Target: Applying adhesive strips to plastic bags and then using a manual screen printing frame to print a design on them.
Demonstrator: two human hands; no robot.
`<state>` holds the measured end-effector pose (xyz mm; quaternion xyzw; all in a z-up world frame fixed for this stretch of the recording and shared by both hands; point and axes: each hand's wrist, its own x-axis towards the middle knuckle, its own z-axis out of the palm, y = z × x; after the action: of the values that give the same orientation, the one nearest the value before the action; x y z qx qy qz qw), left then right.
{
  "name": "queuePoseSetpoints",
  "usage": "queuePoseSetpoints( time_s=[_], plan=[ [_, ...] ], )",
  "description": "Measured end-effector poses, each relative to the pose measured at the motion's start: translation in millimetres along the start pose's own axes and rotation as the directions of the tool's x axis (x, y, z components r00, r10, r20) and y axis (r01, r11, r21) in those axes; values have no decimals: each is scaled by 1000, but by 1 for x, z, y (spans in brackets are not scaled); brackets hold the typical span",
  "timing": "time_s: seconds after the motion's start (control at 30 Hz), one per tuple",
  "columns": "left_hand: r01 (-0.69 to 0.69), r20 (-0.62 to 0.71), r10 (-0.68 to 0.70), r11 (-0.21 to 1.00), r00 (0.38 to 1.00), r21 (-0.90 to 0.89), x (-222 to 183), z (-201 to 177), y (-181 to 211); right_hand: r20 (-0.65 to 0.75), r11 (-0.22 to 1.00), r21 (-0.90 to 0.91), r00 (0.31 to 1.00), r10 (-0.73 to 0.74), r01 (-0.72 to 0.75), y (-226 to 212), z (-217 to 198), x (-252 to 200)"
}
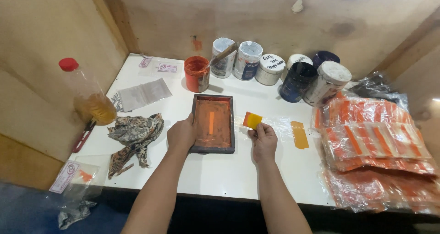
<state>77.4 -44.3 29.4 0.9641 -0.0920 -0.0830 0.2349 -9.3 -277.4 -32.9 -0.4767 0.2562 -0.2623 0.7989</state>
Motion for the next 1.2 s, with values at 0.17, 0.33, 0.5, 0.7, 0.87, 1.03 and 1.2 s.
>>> queuePoseSetpoints(
  time_s=[0.17,0.33,0.5,0.7,0.87,1.03,1.2],
  plan=[
    [-7,-63,9,999,998,35,5,11,-7,2,999,-34,1000,-21,21,-4,4,-5],
    [-89,-233,128,981,964,174,0,6,-7,63,928,-295,974,-218,227,-3,6,-19],
    [-64,1,66,977,998,205,6,-2,-7,357,701,-444,828,-432,557,15,13,-15],
    [-46,12,45,993,999,108,8,4,-17,401,788,-475,893,-202,391,-1,35,-6],
    [-23,50,22,1000,999,20,7,-8,-15,255,909,-294,941,-223,295,0,50,21],
    [-62,24,63,996,998,-61,12,0,-22,13,930,-225,955,-296,291,24,44,40],
    [-77,-41,71,985,997,-157,17,13,-30,-40,936,-222,957,-288,272,26,47,36]
  ],
)
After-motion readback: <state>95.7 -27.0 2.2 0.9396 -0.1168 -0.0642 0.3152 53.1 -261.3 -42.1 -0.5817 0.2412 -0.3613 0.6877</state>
